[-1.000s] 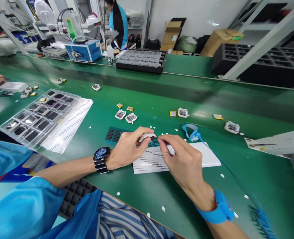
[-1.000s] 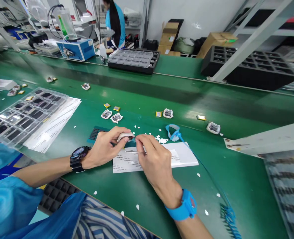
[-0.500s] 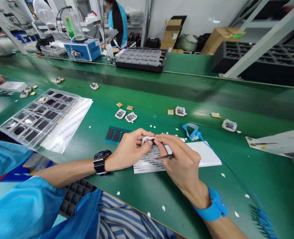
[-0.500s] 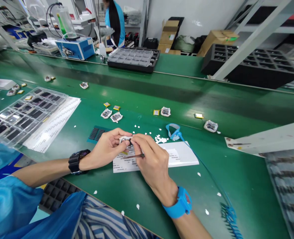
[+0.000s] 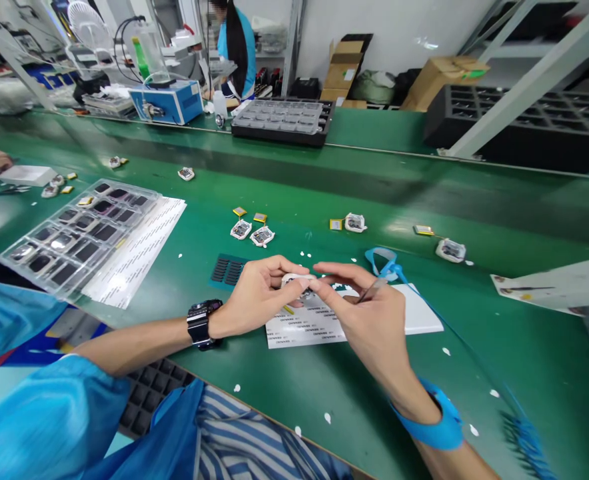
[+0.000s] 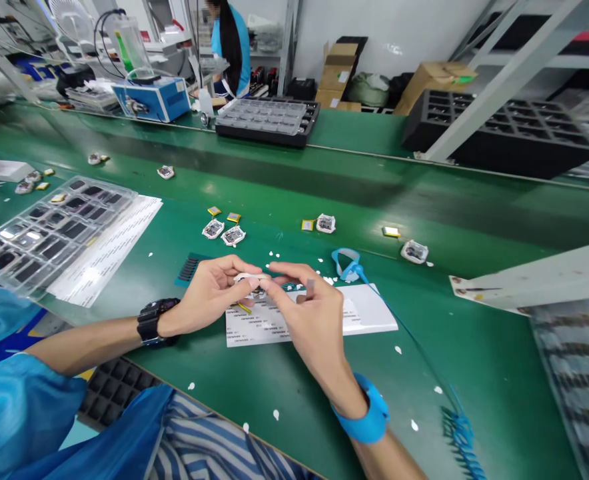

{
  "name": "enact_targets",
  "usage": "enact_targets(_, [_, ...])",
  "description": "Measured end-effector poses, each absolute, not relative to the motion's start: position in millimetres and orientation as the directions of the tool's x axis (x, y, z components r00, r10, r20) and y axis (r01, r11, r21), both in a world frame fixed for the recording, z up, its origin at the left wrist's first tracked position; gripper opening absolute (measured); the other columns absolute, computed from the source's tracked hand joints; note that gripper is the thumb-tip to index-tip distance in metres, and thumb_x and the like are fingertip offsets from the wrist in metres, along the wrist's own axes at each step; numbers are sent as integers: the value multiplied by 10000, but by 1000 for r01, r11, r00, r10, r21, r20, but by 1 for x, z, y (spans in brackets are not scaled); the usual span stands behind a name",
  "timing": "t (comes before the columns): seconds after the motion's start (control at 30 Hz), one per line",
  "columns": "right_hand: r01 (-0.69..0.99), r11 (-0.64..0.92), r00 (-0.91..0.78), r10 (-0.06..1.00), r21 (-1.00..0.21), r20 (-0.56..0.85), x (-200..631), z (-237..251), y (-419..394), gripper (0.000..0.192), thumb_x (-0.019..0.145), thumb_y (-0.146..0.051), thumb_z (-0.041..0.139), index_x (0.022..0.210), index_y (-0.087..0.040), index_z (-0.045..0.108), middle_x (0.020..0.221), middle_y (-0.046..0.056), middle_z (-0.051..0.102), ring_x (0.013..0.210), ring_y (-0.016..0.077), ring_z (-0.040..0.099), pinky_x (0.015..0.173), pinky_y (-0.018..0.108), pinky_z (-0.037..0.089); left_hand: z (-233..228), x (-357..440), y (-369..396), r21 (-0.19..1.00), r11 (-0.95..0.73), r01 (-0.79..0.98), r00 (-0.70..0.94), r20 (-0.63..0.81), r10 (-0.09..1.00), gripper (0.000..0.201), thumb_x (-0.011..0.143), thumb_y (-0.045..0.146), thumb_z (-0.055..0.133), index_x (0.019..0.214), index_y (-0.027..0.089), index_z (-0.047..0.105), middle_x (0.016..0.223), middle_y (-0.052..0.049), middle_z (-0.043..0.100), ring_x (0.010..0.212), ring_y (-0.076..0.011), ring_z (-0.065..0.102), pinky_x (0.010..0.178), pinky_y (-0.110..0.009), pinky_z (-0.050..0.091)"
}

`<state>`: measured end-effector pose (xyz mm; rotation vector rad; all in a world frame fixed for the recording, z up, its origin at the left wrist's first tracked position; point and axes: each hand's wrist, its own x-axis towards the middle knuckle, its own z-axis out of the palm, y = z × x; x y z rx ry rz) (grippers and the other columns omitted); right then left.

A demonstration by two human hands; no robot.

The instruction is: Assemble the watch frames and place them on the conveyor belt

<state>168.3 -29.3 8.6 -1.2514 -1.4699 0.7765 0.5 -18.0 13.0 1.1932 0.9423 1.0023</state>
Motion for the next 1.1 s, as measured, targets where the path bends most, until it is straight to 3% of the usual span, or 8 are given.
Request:
enact_targets(0.1, [210,195,-5,980,-958,198,171,9,-27,104,777,-323,795,807,-223,794,904,77,799,896,263,751,641,345,607,13,1,-18,988,109,-114,285,-73,956,319,763,398,776,913,135,675,880,-64,747,687,-118,681,601,-234,614])
enact_targets(0.2, [143,167,-21,986,-976,165,170,12,-27,58,755,-275,785,784,-224,788,889,63,806,894,249,759,803,402,618,9,1,-20,993,90,-78,265,-66,962,245,793,354,735,902,140,688,794,-40,737,618,-99,648,579,-229,602])
enact_targets(0.43, [134,154,-4,988,-979,155,160,10,-33,68,734,-241,750,675,-212,734,814,60,793,811,230,756,747,361,614,2,1,-20,1000,1,0,211,-1,977,150,691,231,774,779,130,705,718,-20,727,509,-60,548,450,-163,454])
enact_targets(0.6, [229,238,10,969,-944,246,162,5,-31,67,778,-248,705,734,-202,724,818,63,788,758,217,749,668,329,606,10,0,-13,986,158,-61,320,-130,938,153,750,256,728,828,130,693,774,-32,735,601,-94,643,531,-194,555])
enact_targets(0.7, [398,355,-27,926,-846,375,165,6,-31,60,832,-237,685,793,-212,724,847,58,787,726,205,738,597,310,588,17,-1,-12,968,227,-104,377,-173,910,140,805,260,675,867,135,689,870,-50,752,697,-111,694,617,-219,601])
enact_targets(0.83, [568,572,-176,787,-592,592,170,8,-32,96,890,-189,650,837,-229,720,876,51,792,764,208,752,665,330,616,20,-2,-14,959,254,-124,407,-184,895,109,800,193,658,889,136,682,880,-48,755,753,-125,721,679,-234,612])
enact_targets(0.97, [655,659,-287,670,-371,684,173,5,-32,163,932,-160,597,880,-225,737,921,62,798,747,188,759,623,292,609,19,-3,-14,964,239,-119,428,-168,888,142,768,121,649,907,138,679,829,-35,756,724,-130,730,700,-245,611])
enact_targets(1.1, [668,651,-273,664,-360,696,175,2,-30,179,958,-199,592,926,-232,765,979,64,800,797,192,767,657,286,610,24,-8,-10,968,232,-95,451,-166,877,257,812,128,642,1067,153,660,905,-49,770,782,-130,738,698,-217,600])
